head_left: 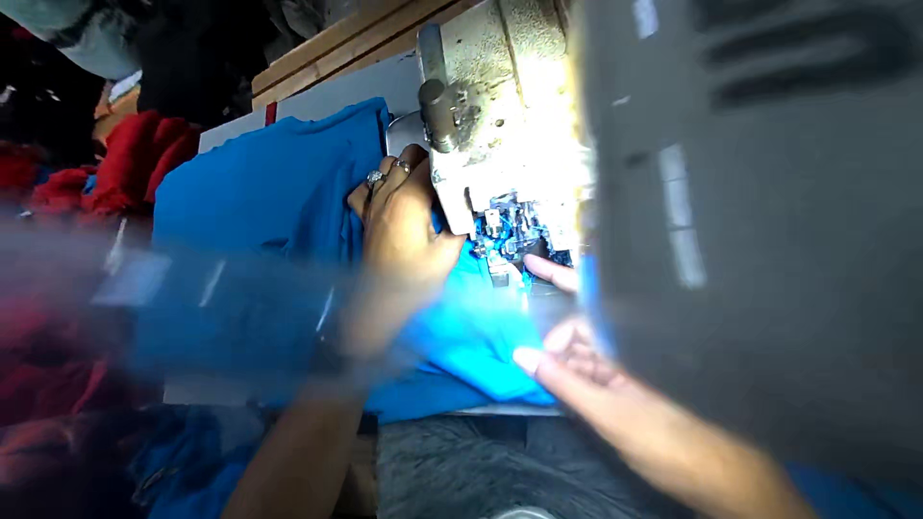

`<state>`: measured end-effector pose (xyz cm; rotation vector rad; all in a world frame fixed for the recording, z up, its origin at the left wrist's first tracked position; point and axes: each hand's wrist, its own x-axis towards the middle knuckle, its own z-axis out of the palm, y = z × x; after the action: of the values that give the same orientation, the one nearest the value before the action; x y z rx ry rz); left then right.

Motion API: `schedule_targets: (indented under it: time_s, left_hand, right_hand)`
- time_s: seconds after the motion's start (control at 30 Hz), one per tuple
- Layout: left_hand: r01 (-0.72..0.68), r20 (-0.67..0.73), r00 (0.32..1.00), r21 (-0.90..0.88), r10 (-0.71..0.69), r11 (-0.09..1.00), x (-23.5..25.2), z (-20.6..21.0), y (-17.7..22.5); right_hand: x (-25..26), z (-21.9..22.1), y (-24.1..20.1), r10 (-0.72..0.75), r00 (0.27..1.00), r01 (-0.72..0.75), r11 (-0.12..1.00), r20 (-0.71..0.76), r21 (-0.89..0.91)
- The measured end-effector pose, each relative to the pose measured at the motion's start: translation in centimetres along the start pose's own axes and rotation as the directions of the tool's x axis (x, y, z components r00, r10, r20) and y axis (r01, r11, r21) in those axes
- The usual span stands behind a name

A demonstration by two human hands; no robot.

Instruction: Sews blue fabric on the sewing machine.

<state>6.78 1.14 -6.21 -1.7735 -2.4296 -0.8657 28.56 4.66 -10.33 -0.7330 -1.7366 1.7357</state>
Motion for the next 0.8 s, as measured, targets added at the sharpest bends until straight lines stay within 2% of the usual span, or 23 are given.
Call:
schedule_targets:
  time_s: [0.37,0.5,0.57,0.63,0.7,0.8]
  left_hand:
    - [0.011,-0.008,1.0,-0.01,-0.011,1.0,-0.8,0.2,-0.4]
    - [0.05,-0.024,0.999,0.07,-0.048,0.996,1.8,0.3,-1.1]
    - [0.057,0.0,0.998,0.077,-0.058,0.995,3.3,-0.1,-1.4]
    - [0.042,0.026,0.999,0.024,-0.042,0.999,3.3,-2.1,-1.5]
    - [-0.046,0.074,0.996,0.004,0.046,0.999,1.2,-5.8,-0.2]
    - [-0.218,0.29,0.938,0.07,0.189,0.973,-0.8,-10.7,1.3]
  right_hand:
    - [-2.4,0.7,-1.5,0.022,0.997,-0.021,1.0,-0.075,0.006]
    - [-1.1,0.5,-0.9,-0.075,0.993,0.066,0.994,-0.093,-0.092]
    - [-0.3,0.7,-0.9,-0.072,0.994,0.066,0.995,-0.08,-0.068]
    - [0.5,0.6,-1.4,-0.017,0.999,0.017,1.0,-0.052,0.001]
    - [0.9,0.4,-1.7,0.018,0.999,-0.017,0.999,-0.04,0.034]
    - [1.1,0.3,-2.2,0.025,0.999,-0.025,1.0,-0.042,-0.008]
